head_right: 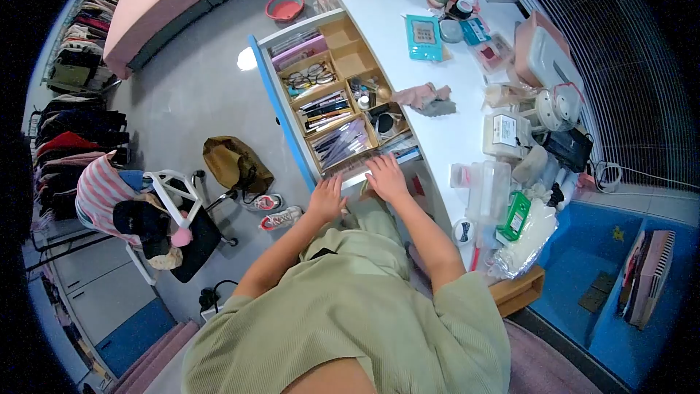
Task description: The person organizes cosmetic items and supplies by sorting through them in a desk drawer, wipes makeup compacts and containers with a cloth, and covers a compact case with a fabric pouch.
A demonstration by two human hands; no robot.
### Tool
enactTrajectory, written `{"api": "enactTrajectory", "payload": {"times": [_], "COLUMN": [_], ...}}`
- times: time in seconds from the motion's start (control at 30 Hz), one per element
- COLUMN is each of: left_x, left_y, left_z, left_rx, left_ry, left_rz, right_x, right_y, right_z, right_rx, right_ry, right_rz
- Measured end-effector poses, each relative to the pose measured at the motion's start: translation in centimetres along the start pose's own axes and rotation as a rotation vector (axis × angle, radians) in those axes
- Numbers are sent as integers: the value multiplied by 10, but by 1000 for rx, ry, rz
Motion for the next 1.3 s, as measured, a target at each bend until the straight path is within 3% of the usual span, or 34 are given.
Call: {"api": "enactTrajectory", "payload": {"times": [0.13,0.23,0.6,1.1,1.3], "left_x": [-3,0,17,66,100], "left_y": [4,6,111,190,191], "left_z": [-3,-3,-68,-201,-262], "left_rx": [-63,169,455,367,229], "left_ry": [-1,-30,-177,-279,-286], "left_rz": [125,-53,-39,-51,-104], "right_x": [-4,-12,-11,110,189], "right_y": [2,16,76,174,179], "right_z": [-4,-6,-30,-82,-98], "right_rx": [-15,61,273,599,821], "right_ry": [-25,-2,-61,-262,-378], "right_rz": [33,-29,-180,-419,-730]}}
Point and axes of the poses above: each hand's wrist, its own z-axis away from the middle knuckle, its own y-axis out of the back of the hand, x = y × z, the point moved 3 cm from there along -z, towards the middle knuckle, and after that the axes turned 9 degrees about -z, right-handed, at the moved point
